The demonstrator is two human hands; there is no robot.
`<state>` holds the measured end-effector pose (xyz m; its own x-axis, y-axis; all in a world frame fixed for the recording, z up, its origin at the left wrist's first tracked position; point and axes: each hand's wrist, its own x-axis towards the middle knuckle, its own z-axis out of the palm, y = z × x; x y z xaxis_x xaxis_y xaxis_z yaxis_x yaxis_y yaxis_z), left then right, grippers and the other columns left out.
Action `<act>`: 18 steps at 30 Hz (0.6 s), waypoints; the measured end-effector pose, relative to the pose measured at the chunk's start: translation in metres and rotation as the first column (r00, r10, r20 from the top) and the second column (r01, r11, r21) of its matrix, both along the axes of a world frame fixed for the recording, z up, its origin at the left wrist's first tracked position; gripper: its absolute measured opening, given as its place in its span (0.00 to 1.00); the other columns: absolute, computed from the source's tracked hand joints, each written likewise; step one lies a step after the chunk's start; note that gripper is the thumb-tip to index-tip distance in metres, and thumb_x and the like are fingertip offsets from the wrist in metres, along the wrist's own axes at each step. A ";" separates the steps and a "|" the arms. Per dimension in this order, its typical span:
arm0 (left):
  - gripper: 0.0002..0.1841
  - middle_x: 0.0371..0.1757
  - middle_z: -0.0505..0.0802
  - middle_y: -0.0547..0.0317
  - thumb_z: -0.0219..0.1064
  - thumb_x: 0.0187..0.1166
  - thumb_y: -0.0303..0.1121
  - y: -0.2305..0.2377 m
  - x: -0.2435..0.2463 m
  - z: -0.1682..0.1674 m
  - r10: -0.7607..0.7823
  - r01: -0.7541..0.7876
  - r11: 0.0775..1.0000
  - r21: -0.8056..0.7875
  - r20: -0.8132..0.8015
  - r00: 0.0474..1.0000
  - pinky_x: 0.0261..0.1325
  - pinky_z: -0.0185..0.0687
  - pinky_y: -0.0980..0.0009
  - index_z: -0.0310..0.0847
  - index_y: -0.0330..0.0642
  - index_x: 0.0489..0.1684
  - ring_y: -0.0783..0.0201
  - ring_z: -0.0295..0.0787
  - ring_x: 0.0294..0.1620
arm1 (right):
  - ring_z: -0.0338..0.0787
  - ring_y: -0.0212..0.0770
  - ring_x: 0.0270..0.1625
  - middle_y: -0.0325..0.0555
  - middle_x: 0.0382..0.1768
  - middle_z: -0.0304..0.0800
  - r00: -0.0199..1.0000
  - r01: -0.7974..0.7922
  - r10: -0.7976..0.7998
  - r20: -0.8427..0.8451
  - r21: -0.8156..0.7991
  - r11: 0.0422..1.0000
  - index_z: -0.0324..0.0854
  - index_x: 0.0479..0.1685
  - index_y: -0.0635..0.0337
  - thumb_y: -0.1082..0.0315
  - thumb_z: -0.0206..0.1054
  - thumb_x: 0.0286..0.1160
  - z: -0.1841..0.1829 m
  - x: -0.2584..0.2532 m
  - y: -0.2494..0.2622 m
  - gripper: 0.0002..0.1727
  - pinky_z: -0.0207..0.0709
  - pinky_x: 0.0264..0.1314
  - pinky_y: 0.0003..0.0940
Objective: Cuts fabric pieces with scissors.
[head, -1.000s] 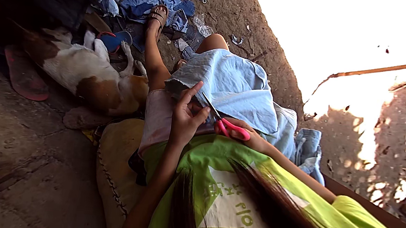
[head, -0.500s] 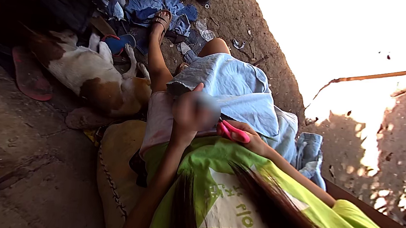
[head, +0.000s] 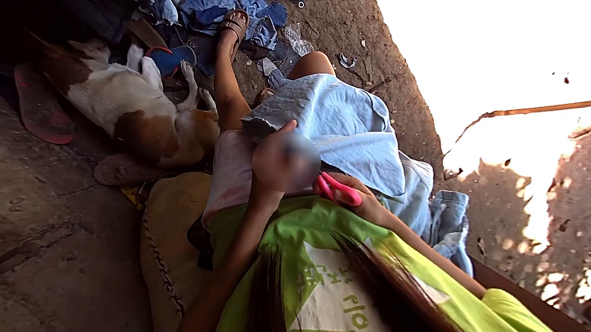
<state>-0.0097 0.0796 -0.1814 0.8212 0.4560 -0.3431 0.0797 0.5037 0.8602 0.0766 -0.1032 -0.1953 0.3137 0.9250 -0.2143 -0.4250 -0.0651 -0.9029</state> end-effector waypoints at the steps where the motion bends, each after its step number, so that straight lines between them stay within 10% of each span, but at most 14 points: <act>1: 0.31 0.63 0.89 0.63 0.63 0.74 0.17 0.000 0.000 0.000 0.021 -0.021 1.000 0.012 -0.004 1.000 0.27 0.80 0.84 0.75 0.47 0.81 0.79 0.82 0.28 | 0.76 0.10 0.35 0.17 0.34 0.82 1.000 -0.005 0.005 0.001 -0.001 1.000 0.85 0.49 0.51 0.40 0.58 0.84 -0.001 0.000 0.000 0.24 0.69 0.37 0.10; 18: 0.41 0.59 0.82 0.60 0.65 0.64 0.12 0.001 0.000 0.000 0.026 -0.027 0.997 0.075 0.011 1.000 0.26 0.79 0.83 0.70 0.46 0.85 0.78 0.76 0.23 | 0.77 0.10 0.37 0.17 0.36 0.82 1.000 -0.023 0.023 -0.009 0.016 1.000 0.84 0.50 0.51 0.42 0.57 0.85 0.000 -0.001 0.000 0.22 0.69 0.39 0.10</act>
<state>-0.0093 0.0810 -0.1814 0.8117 0.5018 -0.2989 0.0584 0.4395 0.8963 0.0753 -0.1035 -0.1957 0.2905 0.9351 -0.2028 -0.4322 -0.0609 -0.8997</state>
